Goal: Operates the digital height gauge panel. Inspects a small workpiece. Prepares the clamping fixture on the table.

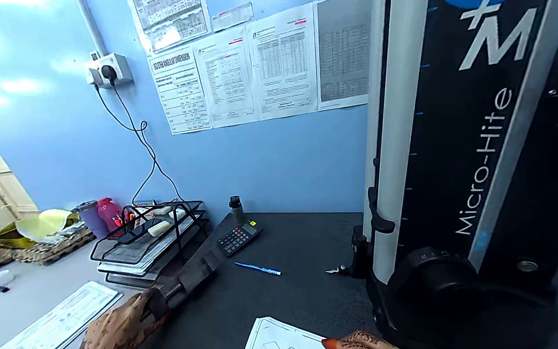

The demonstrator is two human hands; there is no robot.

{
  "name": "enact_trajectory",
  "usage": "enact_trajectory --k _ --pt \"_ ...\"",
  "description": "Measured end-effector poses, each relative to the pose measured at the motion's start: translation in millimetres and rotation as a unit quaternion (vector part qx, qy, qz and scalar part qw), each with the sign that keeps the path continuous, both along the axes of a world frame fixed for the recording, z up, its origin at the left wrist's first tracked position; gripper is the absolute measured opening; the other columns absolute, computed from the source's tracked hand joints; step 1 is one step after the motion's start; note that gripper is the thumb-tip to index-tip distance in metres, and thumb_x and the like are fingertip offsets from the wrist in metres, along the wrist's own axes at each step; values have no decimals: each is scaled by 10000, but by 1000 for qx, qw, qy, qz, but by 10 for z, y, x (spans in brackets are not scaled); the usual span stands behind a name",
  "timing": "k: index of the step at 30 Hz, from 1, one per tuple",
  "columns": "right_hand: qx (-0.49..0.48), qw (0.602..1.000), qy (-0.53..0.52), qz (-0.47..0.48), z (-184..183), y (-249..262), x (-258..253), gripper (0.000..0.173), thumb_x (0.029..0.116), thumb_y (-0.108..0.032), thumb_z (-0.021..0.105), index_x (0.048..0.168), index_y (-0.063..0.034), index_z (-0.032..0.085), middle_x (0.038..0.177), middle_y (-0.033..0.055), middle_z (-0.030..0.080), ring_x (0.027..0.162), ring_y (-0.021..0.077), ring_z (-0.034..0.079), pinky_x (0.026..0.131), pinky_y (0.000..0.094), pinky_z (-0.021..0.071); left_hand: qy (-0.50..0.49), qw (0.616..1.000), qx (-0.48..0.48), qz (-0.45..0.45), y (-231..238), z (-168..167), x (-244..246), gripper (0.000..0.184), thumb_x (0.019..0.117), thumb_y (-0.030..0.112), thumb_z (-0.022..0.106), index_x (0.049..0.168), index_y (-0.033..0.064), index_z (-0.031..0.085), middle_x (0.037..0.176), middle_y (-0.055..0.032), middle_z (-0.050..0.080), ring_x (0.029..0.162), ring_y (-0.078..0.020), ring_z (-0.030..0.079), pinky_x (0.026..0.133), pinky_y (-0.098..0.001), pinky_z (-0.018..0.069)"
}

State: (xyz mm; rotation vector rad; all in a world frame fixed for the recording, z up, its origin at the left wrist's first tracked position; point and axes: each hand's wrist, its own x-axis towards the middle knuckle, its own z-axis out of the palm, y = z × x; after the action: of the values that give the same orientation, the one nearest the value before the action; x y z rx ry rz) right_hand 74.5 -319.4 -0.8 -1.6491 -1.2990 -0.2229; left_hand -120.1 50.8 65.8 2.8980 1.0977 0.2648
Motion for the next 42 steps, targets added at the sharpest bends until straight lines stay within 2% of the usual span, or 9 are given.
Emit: enact_trajectory --k 2,5,12,18,23,32,36,39,42 --pt "5 1000 1 5 -10 6 4 195 944 -105 711 1087 17 764 1021 152 759 924 178 740 883 286 591 -6 995 82 -55 65 -140 -127 670 943 403 697 1449 -6 540 1279 -311 649 1028 -544 676 844 -707 494" --pt "8 1000 3 4 -26 -4 -6 185 946 -98 708 1083 10 767 1023 150 760 932 173 739 887 274 587 -59 951 249 -174 246 -362 -225 593 886 317 756 1369 0 624 1060 -262 734 754 -453 735 581 -590 561" --pt "13 1000 -10 -18 14 -22 6 186 943 -100 708 1082 9 768 998 138 762 894 143 733 873 236 575 -18 896 354 -266 -224 -68 -12 458 951 226 673 1359 21 646 1000 -197 759 824 -401 751 638 -500 586" --pt "14 997 56 -43 -30 -4 35 197 899 -69 737 1082 -7 774 999 120 757 863 127 742 806 245 615 -114 846 398 -335 -44 -430 414 527 863 290 688 1306 6 665 906 -205 732 519 -313 675 415 -407 514" --pt "19 991 130 -37 -58 -12 86 201 886 -85 746 1077 -29 772 1026 68 762 910 85 739 803 241 625 -122 864 324 -367 -71 -543 676 941 878 755 423 1332 -41 635 961 -258 735 564 -358 697 433 -481 529" --pt "19 983 181 10 -39 -26 99 211 882 -156 781 1071 -64 784 1018 30 737 932 74 719 795 231 628 -180 856 308 -375 7 -824 840 757 975 630 433 1331 -4 644 920 -234 725 637 -362 722 454 -462 546" --pt "26 967 249 41 34 -28 45 221 857 -104 798 1069 -46 786 1022 34 727 920 88 720 778 244 640 -159 878 277 -357 -15 -738 787 696 976 614 446 1342 62 658 988 -207 744 795 -394 752 527 -517 569" --pt "30 942 320 96 101 -45 -16 229 868 -19 759 1096 3 760 1002 43 748 919 102 731 804 266 638 -127 925 180 -310 -64 -571 621 757 944 678 462 1404 96 617 1119 -176 742 963 -427 731 667 -615 567" --pt "48 871 459 169 137 -65 -84 258 914 81 651 1158 30 719 1010 56 777 921 145 754 878 311 624 -129 948 36 -288 9 -501 398 728 952 582 604 1454 59 546 1169 -169 713 993 -404 702 761 -617 551"
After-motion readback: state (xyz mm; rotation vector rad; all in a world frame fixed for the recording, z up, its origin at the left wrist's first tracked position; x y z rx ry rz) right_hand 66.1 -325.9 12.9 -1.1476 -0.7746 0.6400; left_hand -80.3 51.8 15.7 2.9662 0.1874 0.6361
